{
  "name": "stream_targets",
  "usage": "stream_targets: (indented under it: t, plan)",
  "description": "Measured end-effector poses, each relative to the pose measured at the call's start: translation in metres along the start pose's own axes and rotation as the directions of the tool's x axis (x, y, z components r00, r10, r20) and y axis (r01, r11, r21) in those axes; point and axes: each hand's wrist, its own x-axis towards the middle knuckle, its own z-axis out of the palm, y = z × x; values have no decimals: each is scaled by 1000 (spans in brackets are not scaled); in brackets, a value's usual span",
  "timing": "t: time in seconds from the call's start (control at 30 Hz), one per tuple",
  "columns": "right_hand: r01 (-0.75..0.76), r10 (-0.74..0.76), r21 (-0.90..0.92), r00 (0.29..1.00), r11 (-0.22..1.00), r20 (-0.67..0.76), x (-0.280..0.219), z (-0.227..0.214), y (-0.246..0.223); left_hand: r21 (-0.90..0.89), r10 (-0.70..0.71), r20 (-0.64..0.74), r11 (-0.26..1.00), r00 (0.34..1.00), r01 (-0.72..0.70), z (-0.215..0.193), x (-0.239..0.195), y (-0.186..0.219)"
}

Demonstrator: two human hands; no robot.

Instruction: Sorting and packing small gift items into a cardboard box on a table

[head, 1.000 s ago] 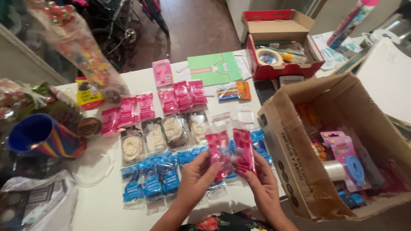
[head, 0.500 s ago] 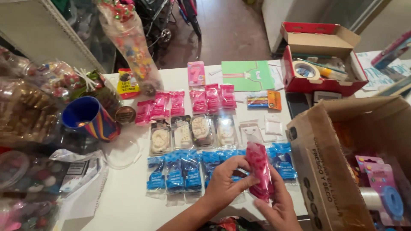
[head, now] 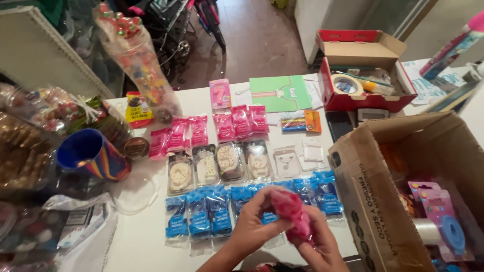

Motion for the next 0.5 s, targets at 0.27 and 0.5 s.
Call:
stream_targets:
  t: [0.27, 0.5]
  plan:
    - [-256, 262, 57, 954, 965, -148, 5, 0, 13, -183, -103, -95, 980, 990, 84, -10, 3, -34]
    - [-65, 68, 81, 997, 995, -37, 3, -17, 68, -111, -188, -116, 978, 975, 176, -13, 3, -21]
